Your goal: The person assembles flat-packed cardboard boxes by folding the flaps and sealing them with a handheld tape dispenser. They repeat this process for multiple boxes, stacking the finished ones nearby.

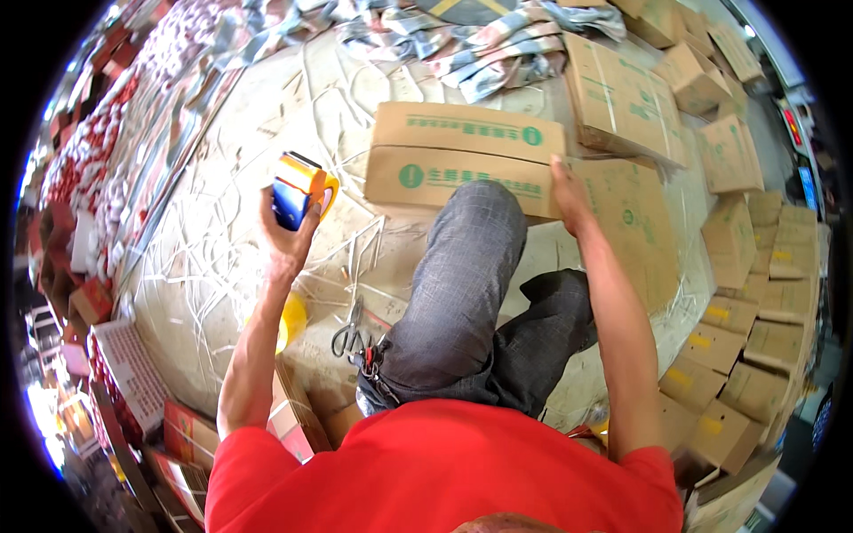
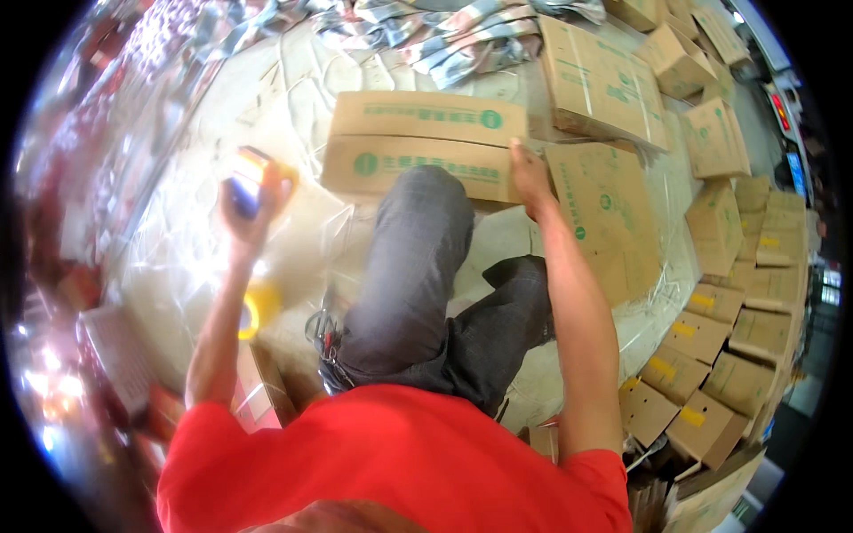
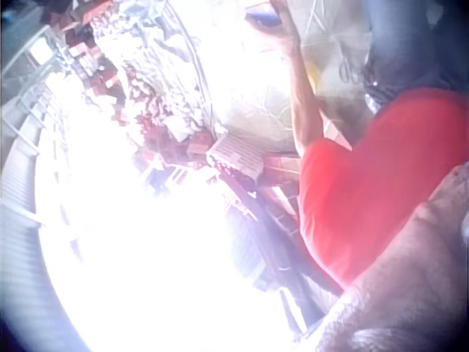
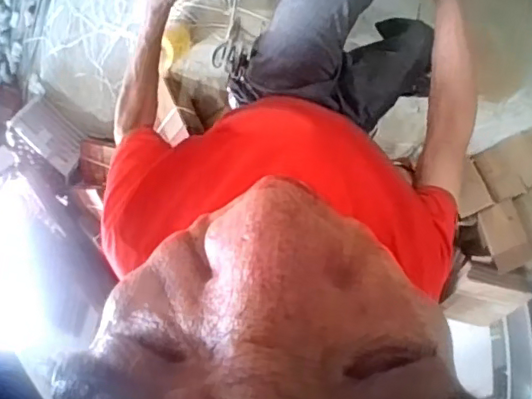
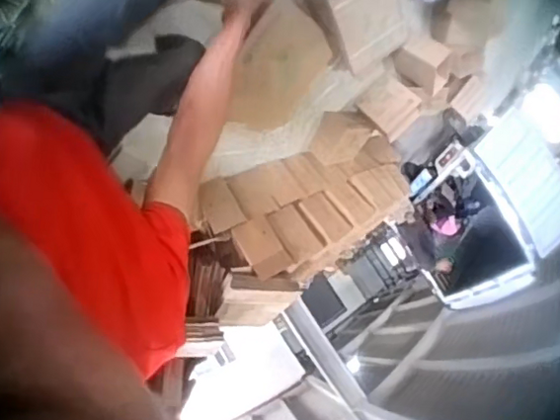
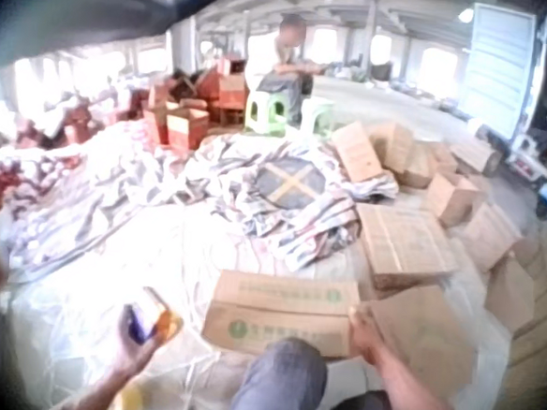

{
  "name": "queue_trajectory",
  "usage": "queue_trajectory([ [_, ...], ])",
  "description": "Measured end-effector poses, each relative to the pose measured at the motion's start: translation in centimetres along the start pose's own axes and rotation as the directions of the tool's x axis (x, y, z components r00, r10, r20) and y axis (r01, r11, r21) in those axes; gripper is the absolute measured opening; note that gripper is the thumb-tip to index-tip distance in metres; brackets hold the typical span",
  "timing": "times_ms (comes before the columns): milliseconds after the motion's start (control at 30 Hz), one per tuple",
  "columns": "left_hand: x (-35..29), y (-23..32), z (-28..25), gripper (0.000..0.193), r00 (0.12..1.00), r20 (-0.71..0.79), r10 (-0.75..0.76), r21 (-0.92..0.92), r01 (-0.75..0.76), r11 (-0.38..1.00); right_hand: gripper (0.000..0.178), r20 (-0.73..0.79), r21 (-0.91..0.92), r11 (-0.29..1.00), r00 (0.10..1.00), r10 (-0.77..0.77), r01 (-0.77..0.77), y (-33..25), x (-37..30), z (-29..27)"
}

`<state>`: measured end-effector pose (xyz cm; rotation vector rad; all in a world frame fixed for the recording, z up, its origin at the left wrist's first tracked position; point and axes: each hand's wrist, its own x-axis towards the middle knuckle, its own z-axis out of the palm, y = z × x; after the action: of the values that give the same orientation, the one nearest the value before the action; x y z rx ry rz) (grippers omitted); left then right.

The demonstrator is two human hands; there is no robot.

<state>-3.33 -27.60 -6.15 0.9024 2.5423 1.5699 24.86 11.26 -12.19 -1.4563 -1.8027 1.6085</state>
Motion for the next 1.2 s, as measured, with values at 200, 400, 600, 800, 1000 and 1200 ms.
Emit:
queue_trajectory([
  [200,5.4,13.1,6.8,0.061,0.819,0.357,0.45,-0.279,-0.366,0.888,0.061,0.066,0.083,0.993,0.994,-0.084,0.078,1.1,1.5,0.5],
  [400,8.1,17.2,16.2,0.062,0.588,0.625,0.513,-0.297,-0.429,0.853,0.057,-0.019,0.091,0.995,0.999,-0.047,0.049,-0.8,-0.1,0.8],
  [600,10.1,14.5,18.6,0.063,0.497,0.685,0.533,-0.246,-0.531,0.811,0.057,0.037,0.143,0.986,0.996,-0.087,0.08,-0.1,0.3,1.3],
  [800,9.5,16.4,19.2,0.063,0.475,0.723,0.502,-0.177,-0.575,0.799,0.058,-0.379,-0.325,0.906,0.841,-0.386,0.27,-0.3,0.3,1.7],
  [1000,9.5,17.1,19.4,0.061,0.464,0.74,0.486,-0.186,-0.554,0.812,0.073,-0.133,0.138,0.941,0.947,-0.293,0.31,-3.6,-0.6,0.5],
  [1200,9.7,16.9,19.9,0.061,0.429,0.725,0.539,-0.184,-0.633,0.752,0.071,0.022,0.339,0.902,0.956,-0.291,0.267,-4.8,-2.1,1.6],
])
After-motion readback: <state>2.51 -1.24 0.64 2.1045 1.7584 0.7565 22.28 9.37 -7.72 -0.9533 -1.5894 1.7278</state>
